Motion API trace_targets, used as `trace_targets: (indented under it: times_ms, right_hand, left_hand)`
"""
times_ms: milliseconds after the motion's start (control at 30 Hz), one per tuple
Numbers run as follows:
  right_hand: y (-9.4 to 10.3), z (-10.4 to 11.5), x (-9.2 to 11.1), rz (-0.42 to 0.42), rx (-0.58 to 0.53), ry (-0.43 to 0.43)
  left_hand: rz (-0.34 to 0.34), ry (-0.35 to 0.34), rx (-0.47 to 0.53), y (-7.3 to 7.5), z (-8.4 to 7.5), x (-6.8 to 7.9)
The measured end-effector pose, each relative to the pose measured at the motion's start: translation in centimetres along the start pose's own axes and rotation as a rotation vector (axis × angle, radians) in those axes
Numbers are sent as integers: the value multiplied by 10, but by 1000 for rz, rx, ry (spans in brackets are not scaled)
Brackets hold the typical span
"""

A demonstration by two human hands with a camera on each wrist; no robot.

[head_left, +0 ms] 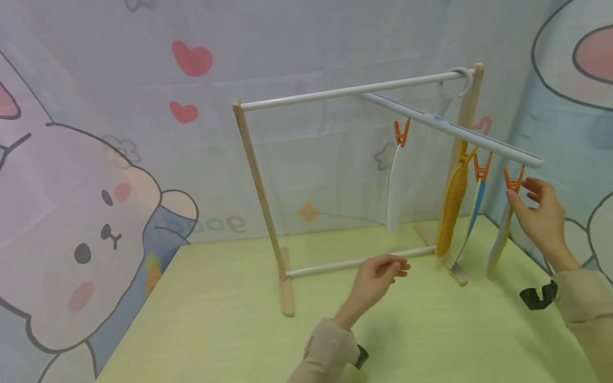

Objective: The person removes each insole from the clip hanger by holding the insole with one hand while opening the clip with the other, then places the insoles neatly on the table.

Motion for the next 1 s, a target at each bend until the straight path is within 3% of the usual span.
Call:
trace_targets:
  times_ms: [333,567,633,900,1000]
  right_hand:
    - [1,7,-10,24,-45,37]
    - [5,11,-7,26,-84,52]
    - [6,12,-6,34,-93,54]
    - [-2,22,1,119,-171,49]
    - [-6,28,5,160,-231,36]
  left_hand:
    - [15,32,66,-13,27,-6]
    - [21,34,52,-12,-2,0]
    - [21,27,48,-14,-2,0]
    - [-15,18,23,-31,35,-8]
    - [-24,20,5,-38,40,-9]
Point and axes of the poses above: each hand's wrist, its own x-axis away from the middle knuckle, its own y-axis out of the back of the hand, z = x × y, the point moved 10 cm from there along -x, towards the middle knuckle, and after that the axes turned 1 degree about -y, right-handed, at the moved point
